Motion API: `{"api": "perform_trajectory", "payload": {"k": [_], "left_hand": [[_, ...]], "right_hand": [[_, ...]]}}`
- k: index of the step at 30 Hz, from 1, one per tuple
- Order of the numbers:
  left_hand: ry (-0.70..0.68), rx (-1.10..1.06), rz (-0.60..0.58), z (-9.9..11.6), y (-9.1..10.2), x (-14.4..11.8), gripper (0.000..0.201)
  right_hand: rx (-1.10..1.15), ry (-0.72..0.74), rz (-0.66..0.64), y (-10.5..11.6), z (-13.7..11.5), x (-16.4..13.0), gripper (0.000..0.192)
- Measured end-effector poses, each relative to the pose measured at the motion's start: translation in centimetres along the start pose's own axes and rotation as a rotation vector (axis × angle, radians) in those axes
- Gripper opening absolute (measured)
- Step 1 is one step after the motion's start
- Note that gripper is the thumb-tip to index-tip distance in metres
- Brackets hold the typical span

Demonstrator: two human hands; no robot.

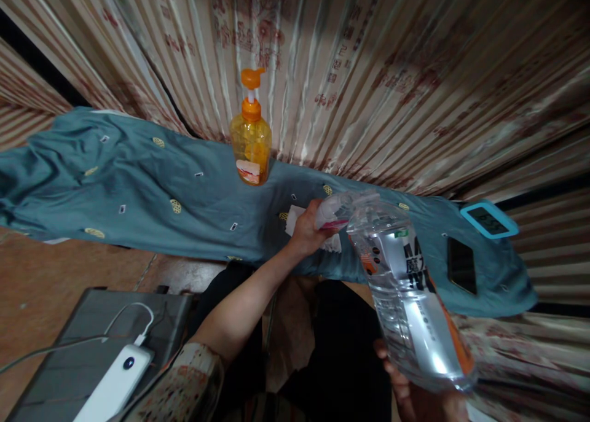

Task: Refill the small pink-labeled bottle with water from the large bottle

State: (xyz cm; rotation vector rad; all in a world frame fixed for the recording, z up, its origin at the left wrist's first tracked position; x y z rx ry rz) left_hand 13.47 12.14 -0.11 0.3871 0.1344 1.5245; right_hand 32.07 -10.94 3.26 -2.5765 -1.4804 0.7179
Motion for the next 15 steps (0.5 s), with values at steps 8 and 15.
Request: {"api": "perform_trajectory", "payload": {"k": [8, 15], "left_hand": [[-0.002, -0.023, -0.007, 0.07, 0.11, -0.03, 0.057], [0.03, -0.028, -0.019, -0.07, -0.09, -0.04, 0.058]], "right_hand": [[0.036, 0.017, -0.034, 0.07, 0.04, 0.08, 0.066], [0.043, -0.042, -0.016, 0.67, 0.36, 0.54, 0.082]]}}
Point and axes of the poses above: each hand's wrist, its own x-axis towards the middle knuckle, its own y-axis out of the back of the hand, z = x × y, the point moved 8 cm from there along x, towards the middle knuckle, and after that the axes turned 5 degrees about x, right-handed, at the moved point
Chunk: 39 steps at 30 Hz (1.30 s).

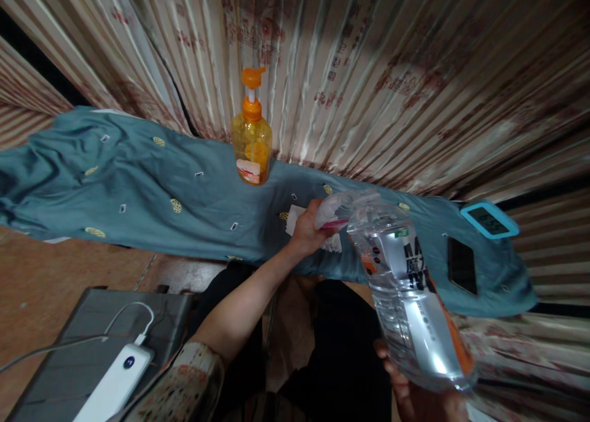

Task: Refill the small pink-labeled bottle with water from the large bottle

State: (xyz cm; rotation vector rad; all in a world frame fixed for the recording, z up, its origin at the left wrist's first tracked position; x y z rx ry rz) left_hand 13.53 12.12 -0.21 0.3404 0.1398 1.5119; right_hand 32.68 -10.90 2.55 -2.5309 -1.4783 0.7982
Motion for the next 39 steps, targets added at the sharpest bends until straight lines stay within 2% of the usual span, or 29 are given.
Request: {"api": "perform_trajectory", "payload": {"k": [2, 8, 16, 23, 29, 39], "left_hand": [[-0.004, 0.005, 0.003, 0.1, 0.05, -0.02, 0.058], [-0.013, -0.014, 0.005, 0.2, 0.16, -0.08, 0.057], [-0.013, -0.033, -0.002, 0.22, 0.14, -0.08, 0.058], [-0.023, -0.006, 0.014, 0.17, 0.16, -0.04, 0.059], [-0.024, -0.007, 0.004, 0.09, 0.06, -0.01, 0.059], [-0.03, -0.021, 0.013, 0.03, 0.07, -0.01, 0.058]], "right_hand": [[-0.007, 0.012, -0.01, -0.08, -0.11, 0.09, 0.088], [0.004, 0.073, -0.009, -0.24, -0.29, -0.1, 0.087], [0.01, 0.075, -0.035, -0.21, -0.18, -0.24, 0.078], [0.017, 0.059, -0.023, -0.43, -0.19, -0.06, 0.086], [0.016, 0.057, -0.023, -0.44, -0.1, -0.25, 0.069], [0.011, 0.033, -0.02, -0.69, -0.11, -0.52, 0.061]]}}
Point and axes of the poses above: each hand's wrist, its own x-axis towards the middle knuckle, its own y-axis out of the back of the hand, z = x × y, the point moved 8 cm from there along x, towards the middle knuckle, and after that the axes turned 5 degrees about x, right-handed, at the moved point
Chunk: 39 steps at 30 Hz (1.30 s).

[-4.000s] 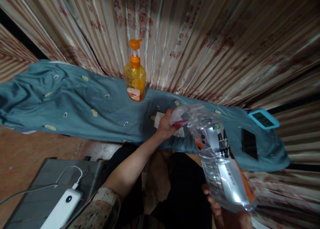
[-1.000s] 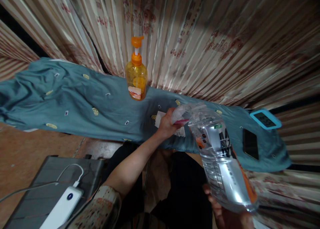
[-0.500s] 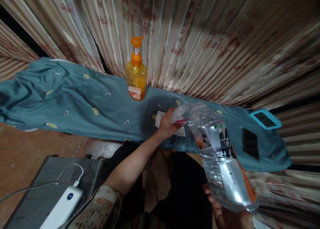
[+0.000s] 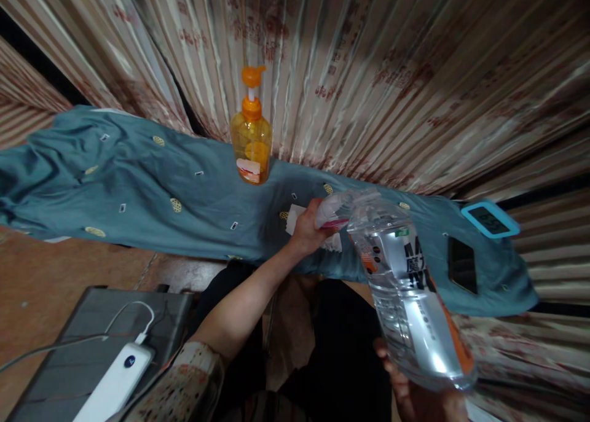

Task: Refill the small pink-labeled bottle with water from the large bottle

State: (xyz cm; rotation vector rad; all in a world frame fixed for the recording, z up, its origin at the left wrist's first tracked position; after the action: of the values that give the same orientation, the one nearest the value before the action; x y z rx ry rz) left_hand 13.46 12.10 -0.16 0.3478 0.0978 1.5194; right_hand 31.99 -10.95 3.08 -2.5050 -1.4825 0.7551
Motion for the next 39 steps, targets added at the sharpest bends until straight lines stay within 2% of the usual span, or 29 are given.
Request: {"api": "perform_trajectory", "payload": {"k": [4, 8, 10, 12, 14, 19, 23, 26, 32, 34, 39], "left_hand": [[0.001, -0.006, -0.008, 0.1, 0.0, 0.0, 0.058], [0.01, 0.006, 0.001, 0.0, 0.0, 0.1, 0.059], [0.01, -0.001, 0.001, -0.1, 0.0, 0.1, 0.059], [0.006, -0.006, 0.0, -0.1, 0.0, 0.0, 0.058], [0.005, -0.004, -0.004, 0.0, 0.0, 0.0, 0.058], [-0.003, -0.012, 0.001, 0.0, 0.0, 0.0, 0.058], [-0.012, -0.019, 0.0, 0.0, -0.1, 0.0, 0.057], [-0.008, -0.014, -0.004, -0.1, -0.1, 0.0, 0.058], [-0.016, -0.012, 0.001, 0.0, 0.0, 0.0, 0.058], [-0.019, -0.015, 0.0, 0.0, 0.0, 0.0, 0.058], [-0.015, -0.011, 0.004, -0.2, -0.1, 0.0, 0.057]], "right_hand": [[0.013, 0.025, 0.042, -0.4, -0.3, 0.0, 0.067], [0.008, 0.045, 0.059, -0.6, -0.5, 0.1, 0.085], [-0.005, 0.031, 0.062, -0.3, -0.3, 0.1, 0.081], [-0.016, 0.021, 0.05, -0.1, -0.2, 0.1, 0.064], [-0.017, 0.011, 0.035, 0.1, 0.0, 0.1, 0.056], [0.005, 0.01, 0.04, 0.1, 0.0, 0.2, 0.068], [0.023, 0.045, 0.026, -0.7, -0.5, 0.2, 0.077], [0.009, 0.033, 0.019, -1.0, -0.5, 0.1, 0.072], [-0.009, 0.035, 0.027, -0.1, -0.2, 0.0, 0.072], [-0.036, 0.034, 0.005, 0.3, 0.0, 0.1, 0.066], [-0.116, 0.103, -0.085, 0.7, -0.3, 0.6, 0.065]]}}
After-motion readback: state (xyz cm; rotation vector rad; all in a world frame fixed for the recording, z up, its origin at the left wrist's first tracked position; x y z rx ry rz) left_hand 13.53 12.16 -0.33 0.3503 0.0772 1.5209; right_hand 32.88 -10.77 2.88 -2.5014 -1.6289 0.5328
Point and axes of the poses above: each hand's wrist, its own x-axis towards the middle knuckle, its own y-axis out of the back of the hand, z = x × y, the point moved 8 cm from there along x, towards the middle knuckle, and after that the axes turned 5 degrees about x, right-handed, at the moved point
